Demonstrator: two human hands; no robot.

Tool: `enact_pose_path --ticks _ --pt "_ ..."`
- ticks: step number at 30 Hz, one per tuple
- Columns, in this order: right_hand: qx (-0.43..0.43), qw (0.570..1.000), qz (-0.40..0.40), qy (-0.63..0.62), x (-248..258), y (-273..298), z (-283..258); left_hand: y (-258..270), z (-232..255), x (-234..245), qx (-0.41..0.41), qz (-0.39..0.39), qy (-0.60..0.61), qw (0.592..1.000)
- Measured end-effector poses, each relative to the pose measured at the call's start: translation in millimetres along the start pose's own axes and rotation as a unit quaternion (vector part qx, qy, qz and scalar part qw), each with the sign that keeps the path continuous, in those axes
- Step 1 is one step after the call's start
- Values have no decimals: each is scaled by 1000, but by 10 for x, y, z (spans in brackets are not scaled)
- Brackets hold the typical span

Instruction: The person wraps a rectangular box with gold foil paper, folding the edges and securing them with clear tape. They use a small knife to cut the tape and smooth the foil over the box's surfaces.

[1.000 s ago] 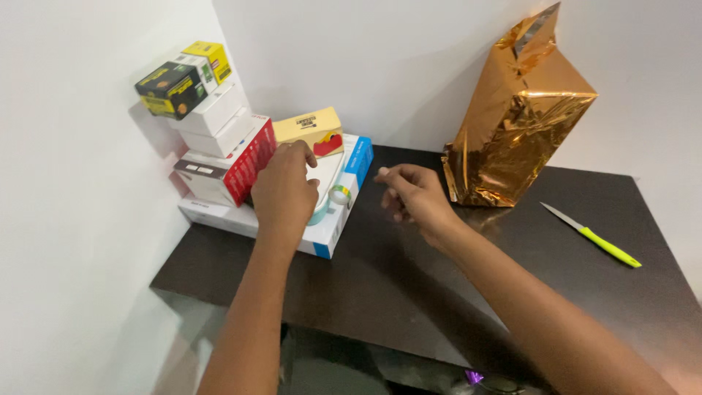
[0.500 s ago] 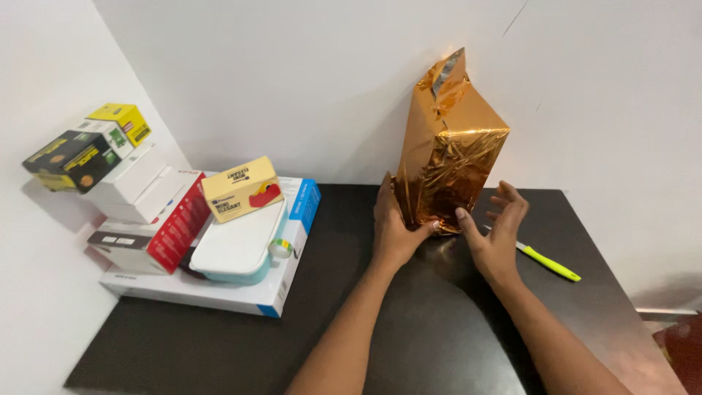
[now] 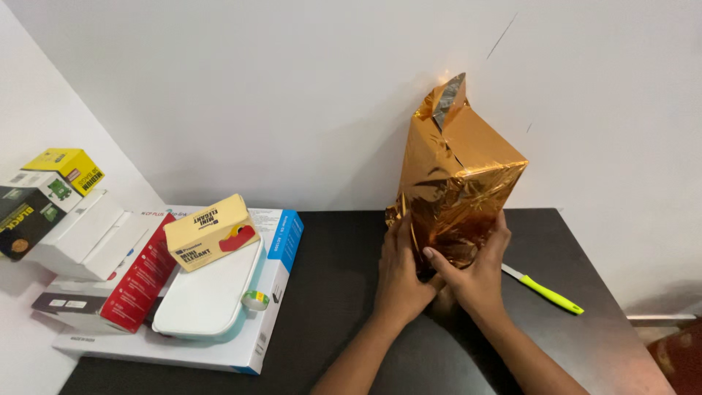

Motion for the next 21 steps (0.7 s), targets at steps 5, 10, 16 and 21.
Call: enact_pose_path --ticks 5,10,16,21 --pt "16 997 18 69 44 -64 -45 26 57 -53 18 -41 -1 999" --pt "-6 996 35 81 78 -84 7 5 13 0 -16 3 -9 1000" --pt "-54 997 -48 19 190 -195 170 -64 -138 112 -30 78 60 995" --pt "-68 956 -238 -154 364 -309 373 -170 -307 341 -28 120 133 984"
Point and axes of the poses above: each hand's wrist, its own y-axis away from the middle knuckle, its own x-axis out of the back of the hand, z = x × y, the point moved 5 cm from there along -y, towards the middle knuckle, and after that the axes turned 3 degrees about -y, right-handed, at the moved point
